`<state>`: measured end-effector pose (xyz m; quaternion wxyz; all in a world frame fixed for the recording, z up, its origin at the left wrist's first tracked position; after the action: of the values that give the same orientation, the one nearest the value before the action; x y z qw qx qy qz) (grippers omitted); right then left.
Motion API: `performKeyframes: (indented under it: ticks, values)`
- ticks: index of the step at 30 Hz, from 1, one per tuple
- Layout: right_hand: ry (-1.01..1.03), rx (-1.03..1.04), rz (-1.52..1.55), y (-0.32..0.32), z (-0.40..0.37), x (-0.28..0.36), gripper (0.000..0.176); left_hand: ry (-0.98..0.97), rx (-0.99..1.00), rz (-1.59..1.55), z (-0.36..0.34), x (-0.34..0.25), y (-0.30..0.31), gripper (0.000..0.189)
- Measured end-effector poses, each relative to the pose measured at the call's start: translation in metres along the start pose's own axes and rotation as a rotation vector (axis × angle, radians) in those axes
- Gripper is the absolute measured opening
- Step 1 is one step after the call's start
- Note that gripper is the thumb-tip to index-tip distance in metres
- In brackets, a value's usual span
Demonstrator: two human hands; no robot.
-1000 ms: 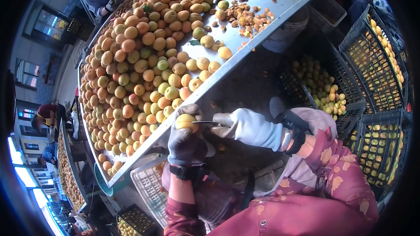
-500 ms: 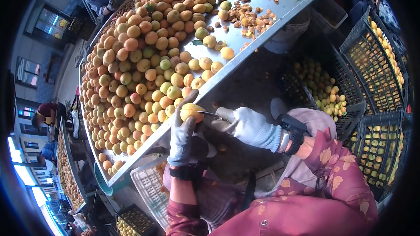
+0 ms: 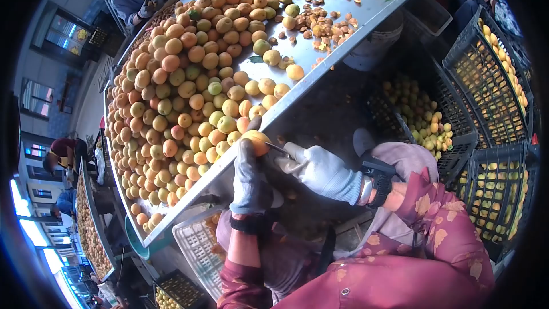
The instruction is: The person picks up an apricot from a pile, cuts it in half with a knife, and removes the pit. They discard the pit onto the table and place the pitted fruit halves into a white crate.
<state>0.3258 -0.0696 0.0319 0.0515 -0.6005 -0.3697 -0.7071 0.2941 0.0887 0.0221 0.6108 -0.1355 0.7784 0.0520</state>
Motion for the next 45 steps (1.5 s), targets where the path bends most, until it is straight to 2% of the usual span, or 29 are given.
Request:
performKeyframes:
  ticks: [1,3,4,6,7,8,9,11,12,14,15,17,19,22,24,26,28,29,31,33,34,36,38,39,41,42,43,44,45]
  values:
    - [0.002,0.001,0.001,0.002,0.0,-0.001,0.028,-0.001,-0.002,0.001,0.001,-0.003,-0.001,0.056]
    - [0.157,0.012,-0.068,0.004,0.0,0.006,0.028,-0.201,-0.014,0.078,0.001,-0.012,-0.002,0.046]
    - [0.156,0.014,-0.069,0.005,-0.001,0.009,0.028,-0.2,-0.014,0.077,0.001,-0.01,-0.002,0.046]
    - [-0.181,0.131,0.026,0.0,-0.002,0.006,0.028,-0.146,-0.017,0.021,-0.003,-0.004,-0.001,0.042]
    - [-0.181,0.131,0.026,-0.003,-0.004,0.007,0.028,-0.122,-0.018,-0.007,-0.004,-0.002,0.0,0.039]
    - [-0.125,0.117,0.025,-0.007,-0.005,0.009,0.032,-0.08,-0.109,-0.04,-0.005,0.003,-0.003,0.047]
    - [-0.071,0.102,0.025,-0.01,-0.005,0.01,0.036,-0.08,-0.106,-0.04,-0.004,0.004,-0.005,0.047]
    - [-0.086,0.102,-0.033,-0.014,-0.004,0.007,0.038,0.083,-0.019,-0.413,0.001,0.014,-0.015,0.055]
    - [-0.042,0.079,-0.091,-0.013,-0.003,0.009,0.038,0.103,-0.038,-0.45,0.006,0.017,-0.015,0.059]
    - [0.007,0.054,-0.149,-0.013,-0.001,0.013,0.039,0.092,-0.074,-0.412,0.01,0.015,-0.017,0.064]
    - [-0.015,0.04,-0.128,-0.011,-0.001,0.013,0.04,0.087,-0.11,-0.374,0.01,0.014,-0.017,0.07]
    - [-0.037,0.024,-0.109,-0.01,0.001,0.01,0.041,0.095,-0.094,-0.322,0.011,0.016,-0.017,0.071]
    - [-0.038,-0.091,0.01,-0.008,0.003,0.003,0.032,0.101,-0.082,-0.271,0.009,0.017,-0.017,0.072]
    - [0.08,-0.064,-0.116,-0.012,-0.002,-0.003,0.027,0.096,-0.129,-0.188,0.008,0.017,-0.014,0.074]
    - [0.148,-0.037,-0.18,-0.013,-0.005,-0.001,0.025,0.119,-0.063,-0.241,0.009,0.024,-0.013,0.075]
    - [0.292,0.07,-0.361,-0.008,-0.006,0.012,0.034,0.123,-0.06,-0.298,0.013,0.024,-0.016,0.074]
    - [0.28,0.05,-0.395,-0.007,-0.004,0.004,0.03,0.13,-0.046,-0.357,0.014,0.023,-0.019,0.074]
    - [0.275,0.033,-0.425,-0.007,-0.001,0.002,0.026,0.179,-0.003,-0.29,0.013,0.022,-0.018,0.067]
    - [-0.32,0.158,-0.112,0.02,0.007,0.015,0.038,0.228,0.038,-0.216,0.01,0.019,-0.014,0.059]
    - [-0.336,0.188,-0.093,0.018,0.008,0.003,0.041,0.065,-0.074,-0.022,0.009,0.007,-0.009,0.043]
    - [-0.322,0.207,-0.091,0.019,0.007,0.004,0.041,0.163,-0.092,-0.191,0.002,-0.002,-0.016,0.033]
    - [-0.309,0.232,-0.087,0.022,0.007,0.012,0.041,0.146,-0.075,-0.128,0.003,0.003,-0.013,0.035]
    - [-0.47,0.344,0.004,0.028,0.007,0.019,0.041,0.128,-0.055,-0.063,0.005,0.01,-0.012,0.038]
    - [-0.47,0.343,0.005,0.027,0.006,0.019,0.041,0.098,-0.064,-0.094,0.006,0.013,-0.014,0.045]
    - [-0.402,0.302,-0.031,0.027,0.003,0.017,0.038,0.065,-0.069,-0.126,0.009,0.013,-0.015,0.051]
    - [-0.403,0.303,-0.031,0.022,-0.001,0.012,0.038,0.135,-0.013,-0.182,0.01,0.015,-0.015,0.059]
    - [-0.157,0.216,-0.178,0.019,-0.001,0.013,0.037,0.206,0.044,-0.238,0.011,0.017,-0.017,0.066]
    - [0.087,0.124,-0.326,0.019,-0.003,0.018,0.037,0.209,0.016,-0.221,0.013,0.019,-0.02,0.075]
    - [0.086,0.123,-0.329,0.019,-0.002,0.019,0.037,0.208,0.019,-0.223,0.014,0.02,-0.022,0.075]
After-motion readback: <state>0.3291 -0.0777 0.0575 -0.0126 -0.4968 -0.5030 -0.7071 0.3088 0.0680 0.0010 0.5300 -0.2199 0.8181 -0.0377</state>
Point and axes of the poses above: each hand's wrist, its own z-axis towards the middle knuckle, its own y-axis out of the back of the hand, x = y × z, the point moved 4 cm from there along z, towards the middle knuckle, and after that the axes turned 1 degree about y, right-handed, at the moved point
